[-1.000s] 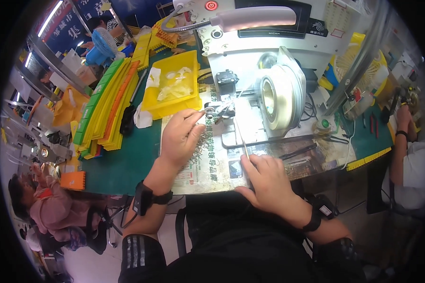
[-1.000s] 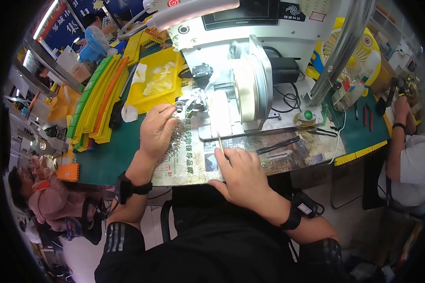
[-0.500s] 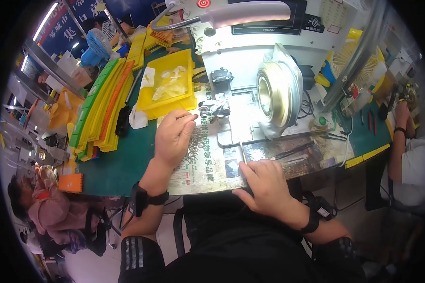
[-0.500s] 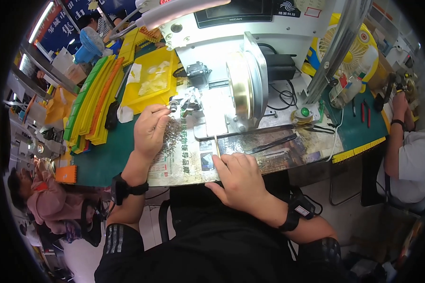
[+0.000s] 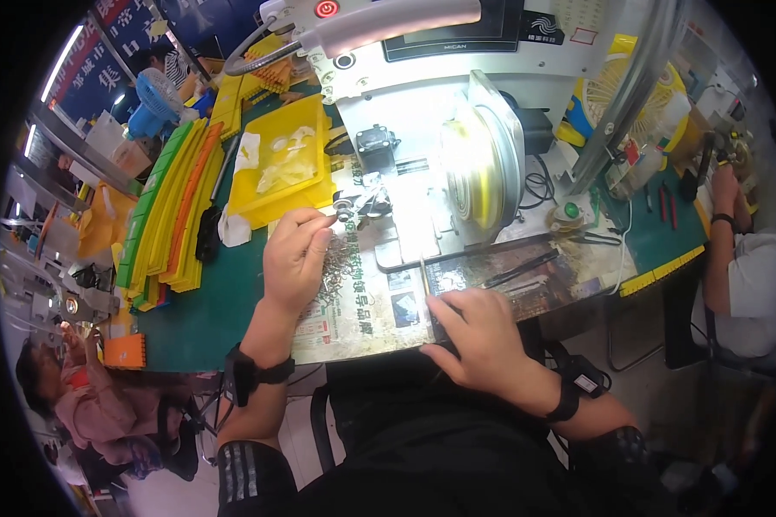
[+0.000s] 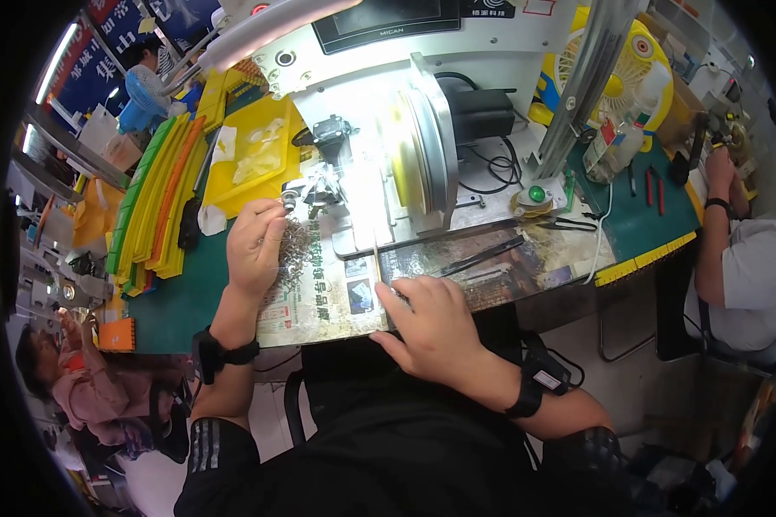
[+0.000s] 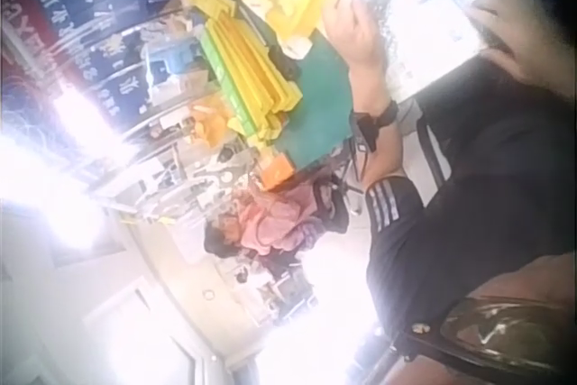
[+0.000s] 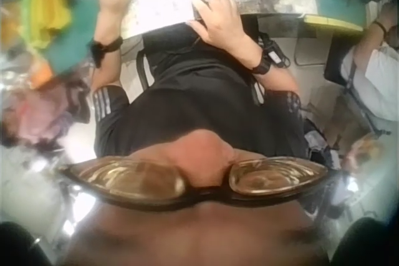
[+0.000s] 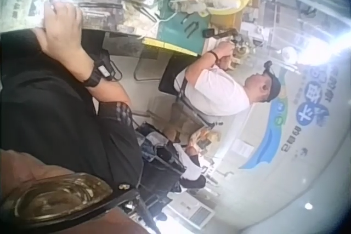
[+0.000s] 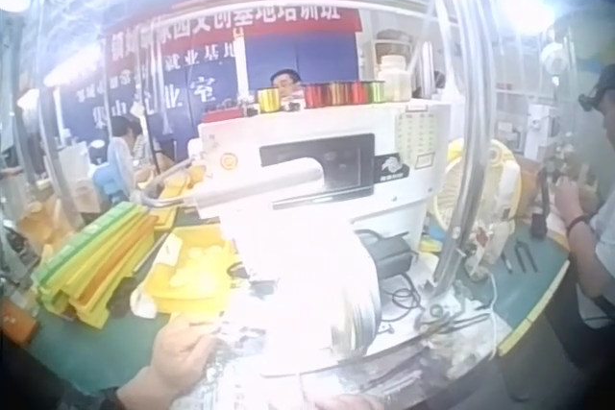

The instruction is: Assembling small metal components using glue and a crimping machine.

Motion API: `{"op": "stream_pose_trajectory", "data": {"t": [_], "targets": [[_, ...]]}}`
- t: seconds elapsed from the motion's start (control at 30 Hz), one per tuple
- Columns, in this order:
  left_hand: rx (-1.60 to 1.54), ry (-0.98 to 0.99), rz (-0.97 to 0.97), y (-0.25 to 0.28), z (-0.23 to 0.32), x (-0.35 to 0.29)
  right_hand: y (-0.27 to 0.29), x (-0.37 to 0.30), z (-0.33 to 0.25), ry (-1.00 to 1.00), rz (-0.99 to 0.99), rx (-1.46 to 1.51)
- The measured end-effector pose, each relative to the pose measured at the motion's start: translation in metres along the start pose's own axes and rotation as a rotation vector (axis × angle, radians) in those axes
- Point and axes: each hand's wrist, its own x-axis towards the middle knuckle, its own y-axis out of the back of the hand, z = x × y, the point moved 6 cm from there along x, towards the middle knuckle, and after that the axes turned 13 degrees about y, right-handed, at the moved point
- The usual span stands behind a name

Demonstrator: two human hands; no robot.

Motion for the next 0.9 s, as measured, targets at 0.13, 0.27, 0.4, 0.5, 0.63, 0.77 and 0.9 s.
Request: {"op": "stream_pose_trajectory", "data": {"t": [0.13, 0.27, 0.4, 0.5, 0.63, 0.77, 0.9], "targets": [[-0.023, 0.009, -0.009, -0.003, 0.004, 0.001, 0.03, -0.027, 0.016, 0.031, 0.132, -0.052], [0.025, -0.034, -0.008, -0.002, 0.003, 0.0, 0.074, -0.041, 0.056, 0.014, 0.343, -0.149], [0.056, -0.012, -0.006, 0.005, -0.005, -0.004, 0.115, -0.048, 0.102, 0.026, 0.553, -0.28], [0.044, 0.02, -0.031, 0.0, -0.01, -0.004, 0.124, -0.061, 0.133, -0.032, 0.642, -0.289], [0.037, 0.027, -0.003, -0.003, -0.011, -0.003, 0.12, -0.081, 0.164, -0.311, 0.796, -0.111], [0.034, 0.071, -0.024, -0.005, -0.017, -0.003, 0.121, -0.086, 0.17, -0.35, 0.848, -0.03], [0.043, 0.071, -0.018, -0.004, -0.014, -0.003, 0.132, -0.085, 0.17, -0.378, 0.792, -0.014]]}}
